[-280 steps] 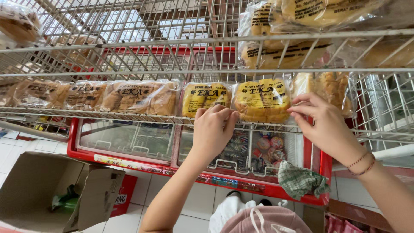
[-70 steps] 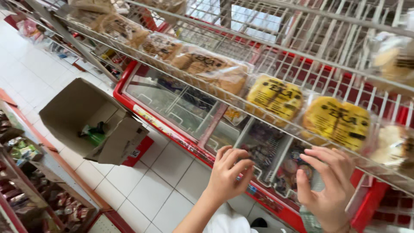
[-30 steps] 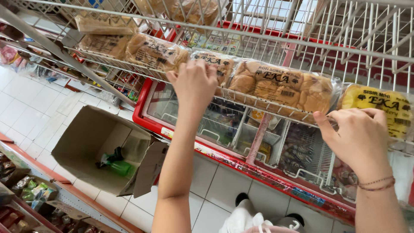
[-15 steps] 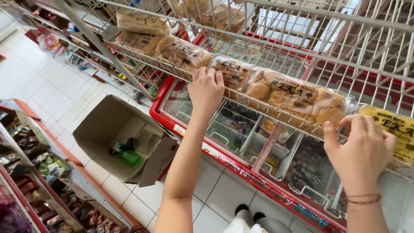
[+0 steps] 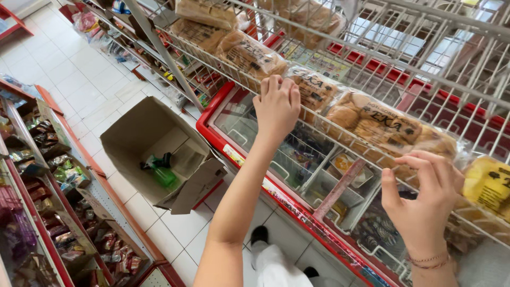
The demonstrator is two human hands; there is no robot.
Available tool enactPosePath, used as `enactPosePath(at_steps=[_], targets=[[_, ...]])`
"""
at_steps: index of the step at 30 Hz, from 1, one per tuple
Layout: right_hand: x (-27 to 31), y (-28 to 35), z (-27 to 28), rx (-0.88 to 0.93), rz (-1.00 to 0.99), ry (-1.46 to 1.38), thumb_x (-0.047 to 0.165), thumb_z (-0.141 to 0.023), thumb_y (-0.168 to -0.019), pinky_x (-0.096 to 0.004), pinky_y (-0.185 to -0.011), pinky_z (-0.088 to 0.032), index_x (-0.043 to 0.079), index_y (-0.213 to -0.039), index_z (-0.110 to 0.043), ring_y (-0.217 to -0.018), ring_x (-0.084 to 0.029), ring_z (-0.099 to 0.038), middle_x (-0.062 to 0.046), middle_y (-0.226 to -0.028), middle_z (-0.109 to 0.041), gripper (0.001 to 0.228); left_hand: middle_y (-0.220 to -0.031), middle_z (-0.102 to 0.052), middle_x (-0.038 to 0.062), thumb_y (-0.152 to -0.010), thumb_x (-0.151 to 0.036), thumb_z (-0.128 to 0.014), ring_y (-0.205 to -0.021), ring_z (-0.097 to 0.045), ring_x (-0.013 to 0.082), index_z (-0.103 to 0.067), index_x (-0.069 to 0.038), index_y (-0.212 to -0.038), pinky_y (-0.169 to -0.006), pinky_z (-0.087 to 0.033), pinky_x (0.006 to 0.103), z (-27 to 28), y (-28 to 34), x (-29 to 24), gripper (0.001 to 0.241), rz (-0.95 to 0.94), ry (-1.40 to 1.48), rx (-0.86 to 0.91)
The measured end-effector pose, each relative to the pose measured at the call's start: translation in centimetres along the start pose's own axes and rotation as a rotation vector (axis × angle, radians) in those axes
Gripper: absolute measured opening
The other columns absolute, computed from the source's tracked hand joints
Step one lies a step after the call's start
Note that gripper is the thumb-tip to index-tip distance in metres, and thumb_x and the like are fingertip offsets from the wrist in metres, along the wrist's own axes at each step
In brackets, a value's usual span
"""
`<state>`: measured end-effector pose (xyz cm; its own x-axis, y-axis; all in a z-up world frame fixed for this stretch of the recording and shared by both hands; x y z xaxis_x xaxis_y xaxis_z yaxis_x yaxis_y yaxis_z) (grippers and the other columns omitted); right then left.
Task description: The person sprays a cleaning solution onto a freezer display case and wipes the glass and frame with a cloth. They then pick up several packaged bread items from a wire rack above the freezer, inspect them, and place them back on the shelf.
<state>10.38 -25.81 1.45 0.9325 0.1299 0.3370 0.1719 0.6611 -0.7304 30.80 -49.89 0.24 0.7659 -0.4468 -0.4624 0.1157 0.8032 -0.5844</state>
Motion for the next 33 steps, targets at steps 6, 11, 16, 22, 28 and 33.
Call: enactPosePath(at_steps=[6,11,16,22,28,33], targets=[[4.2,-1.5,-5.4,-0.018,0.025,-0.109,0.013,-0.075,-0.102,-0.031,-0.103,-0.043,0.008,-0.102,-0.063,-0.11,-0.022,-0.061,-0.005,-0.115,-0.065,0.013,-0.14,-0.051,0.009,-0.1,-0.035,-0.059,-0.137,-0.044,0.0297,-0.066,-0.018,-0.119,-0.112,-0.026,0.0638,1.0,0.7,2.1,0.027,-0.195,0.171,-0.011],[10.1,-3.9,-13.2,-0.03,0.026,-0.083,0.014,-0.076,-0.105,-0.03,-0.103,-0.042,0.008,-0.101,-0.063,-0.109,-0.021,-0.06,-0.005,-0.116,-0.066,0.015,-0.151,-0.046,0.007,-0.103,-0.034,-0.061,-0.143,-0.042,0.0264,-0.059,-0.022,-0.137,-0.12,-0.025,0.0596,4.4,0.3,9.6,0.036,-0.458,0.237,-0.019],[17.7,-6.8,-21.3,-0.02,-0.006,0.001,0.015,-0.076,-0.106,-0.031,-0.105,-0.041,0.008,-0.102,-0.064,-0.111,-0.021,-0.059,-0.005,-0.117,-0.065,0.015,-0.141,-0.054,0.007,-0.098,-0.024,-0.069,-0.129,-0.053,0.026,-0.059,-0.017,-0.134,-0.111,-0.035,0.0478,8.2,-3.4,20.8,0.039,-0.439,0.369,0.021],[24.0,-11.1,-29.3,-0.01,0.065,0.069,0.016,-0.075,-0.102,-0.034,-0.101,-0.042,0.006,-0.104,-0.067,-0.11,-0.023,-0.058,-0.007,-0.116,-0.064,0.013,-0.126,-0.057,0.009,-0.098,-0.009,-0.071,-0.111,-0.062,0.0263,-0.061,-0.008,-0.126,-0.096,-0.051,0.0368,10.1,-10.3,30.8,0.03,-0.338,0.505,-0.028],[26.6,-14.5,-36.2,0.033,0.049,0.002,0.006,-0.072,-0.103,-0.029,-0.095,-0.048,0.001,-0.112,-0.067,-0.111,-0.021,-0.058,-0.011,-0.121,-0.059,0.012,-0.125,-0.058,0.009,-0.096,-0.003,-0.069,-0.112,-0.06,0.0268,-0.063,-0.005,-0.12,-0.096,-0.049,0.0393,10.1,-18.2,35.2,0.024,-0.496,0.236,-0.265],[26.7,-17.4,-40.2,0.053,0.038,-0.018,0.001,-0.069,-0.102,-0.028,-0.096,-0.048,0.0,-0.115,-0.066,-0.112,-0.02,-0.058,-0.011,-0.123,-0.058,0.014,-0.092,-0.066,0.014,-0.086,-0.003,-0.066,-0.092,-0.069,0.0313,-0.067,-0.004,-0.093,-0.084,-0.055,0.0432,7.5,-23.0,34.4,0.008,-0.428,-0.002,-0.157]])
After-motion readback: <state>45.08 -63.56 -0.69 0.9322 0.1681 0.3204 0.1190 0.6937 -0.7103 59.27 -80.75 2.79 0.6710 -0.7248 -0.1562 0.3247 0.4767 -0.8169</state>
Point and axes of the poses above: each hand's wrist, its own y-axis away from the middle knuckle, its own z-axis out of the back of the hand, x = y × z, the point moved 1 cm from there along -y, towards the middle knuckle
